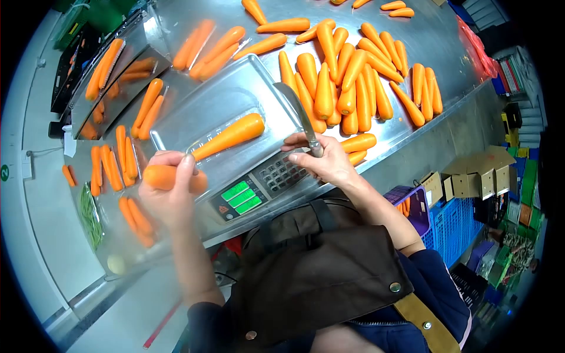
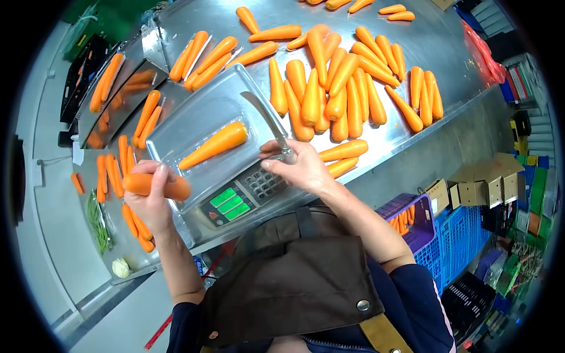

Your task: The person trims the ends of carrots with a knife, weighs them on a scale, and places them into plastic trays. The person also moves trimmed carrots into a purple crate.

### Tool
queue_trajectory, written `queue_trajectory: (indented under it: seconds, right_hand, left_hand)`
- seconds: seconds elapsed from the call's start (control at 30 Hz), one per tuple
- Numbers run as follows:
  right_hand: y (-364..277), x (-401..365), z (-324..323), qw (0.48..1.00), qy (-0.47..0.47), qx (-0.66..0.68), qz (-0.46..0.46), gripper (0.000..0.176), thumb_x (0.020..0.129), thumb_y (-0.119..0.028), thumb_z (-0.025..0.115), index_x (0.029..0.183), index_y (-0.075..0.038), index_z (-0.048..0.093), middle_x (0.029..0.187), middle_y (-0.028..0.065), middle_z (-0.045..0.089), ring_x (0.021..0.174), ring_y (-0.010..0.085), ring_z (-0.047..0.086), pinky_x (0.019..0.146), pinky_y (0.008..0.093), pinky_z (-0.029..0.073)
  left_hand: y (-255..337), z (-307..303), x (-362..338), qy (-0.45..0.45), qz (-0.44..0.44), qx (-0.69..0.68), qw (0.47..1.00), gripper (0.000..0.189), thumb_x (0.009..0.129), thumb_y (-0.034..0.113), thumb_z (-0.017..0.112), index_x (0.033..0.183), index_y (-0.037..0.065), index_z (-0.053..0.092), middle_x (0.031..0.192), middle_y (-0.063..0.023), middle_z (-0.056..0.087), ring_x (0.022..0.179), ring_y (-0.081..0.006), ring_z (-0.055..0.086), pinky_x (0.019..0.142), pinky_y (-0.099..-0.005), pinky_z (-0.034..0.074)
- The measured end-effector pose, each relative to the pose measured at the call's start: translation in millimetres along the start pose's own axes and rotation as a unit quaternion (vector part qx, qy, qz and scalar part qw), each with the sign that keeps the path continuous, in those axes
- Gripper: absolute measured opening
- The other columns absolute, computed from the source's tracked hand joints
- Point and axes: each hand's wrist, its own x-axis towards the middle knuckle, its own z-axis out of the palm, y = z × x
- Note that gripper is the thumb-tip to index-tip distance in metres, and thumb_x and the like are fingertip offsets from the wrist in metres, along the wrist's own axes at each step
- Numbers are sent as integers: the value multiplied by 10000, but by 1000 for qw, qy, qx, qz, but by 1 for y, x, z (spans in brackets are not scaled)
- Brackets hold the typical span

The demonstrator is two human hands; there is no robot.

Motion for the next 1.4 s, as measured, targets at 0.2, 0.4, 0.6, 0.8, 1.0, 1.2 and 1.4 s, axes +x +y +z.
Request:
queue_trajectory:
  seconds: [0.2, 0.4, 0.6, 0.8, 1.0, 1.2, 1.4]
  right_hand:
    - [10, -2, 36, 987, -77, 0, -143, 549, 810, -229, 796, 1278, -47, 574, 1121, 23, 645, 843, 70, 589, 777, 243, 494]
    - [-8, -11, 27, 985, -129, 74, -83, 557, 775, -220, 823, 1240, -23, 590, 1063, 55, 646, 1042, 104, 593, 936, 301, 473]
    - [-44, 7, 26, 961, -174, -88, -194, 542, 707, -154, 851, 1168, 9, 618, 1037, 46, 670, 973, 103, 609, 900, 269, 479]
    - [-62, 8, 54, 927, -297, -136, -187, 557, 711, -188, 846, 1174, 6, 604, 1053, 84, 683, 993, 133, 634, 899, 280, 491]
    - [-65, 22, 62, 938, -263, -132, -182, 547, 689, -158, 838, 1149, -7, 584, 1002, 51, 653, 927, 111, 624, 796, 258, 524]
    - [-101, 56, 75, 893, -86, -228, -379, 565, 720, -146, 796, 1220, 4, 577, 1062, 101, 671, 1010, 192, 657, 832, 292, 536]
    - [-98, 106, 130, 734, -85, -483, -469, 256, 759, -206, 729, 918, -53, 599, 911, 141, 678, 826, 353, 675, 694, 433, 540]
  left_hand:
    - [5, 59, -19, -71, -60, -359, 929, 89, 907, 111, 586, 866, 51, 534, 791, -62, 485, 715, -215, 559, 789, -438, 473]
    - [-3, 54, -22, -57, 27, -327, 943, 106, 830, 118, 619, 850, 58, 535, 864, -94, 531, 1074, -363, 539, 1033, -568, 384]
    - [-4, 20, -42, 22, 68, -290, 954, 130, 813, 167, 627, 836, 88, 527, 886, -59, 522, 1099, -343, 522, 1071, -576, 356]
    - [-8, -28, -85, 64, 118, -190, 973, 221, 823, 238, 633, 791, 96, 467, 866, -49, 505, 1019, -323, 529, 1012, -528, 386]
    - [-18, -135, -139, 292, 94, -382, 871, 162, 947, 149, 511, 816, 59, 476, 824, -61, 496, 816, -245, 483, 888, -418, 418]
    - [-48, -187, -193, 441, -144, -80, 882, 181, 997, 177, 532, 917, 19, 567, 874, -72, 581, 828, -182, 568, 799, -324, 489]
    - [-201, -255, -321, 45, -195, 575, 793, 239, 897, 168, 584, 748, -1, 665, 664, -138, 621, 629, -214, 608, 617, -360, 475]
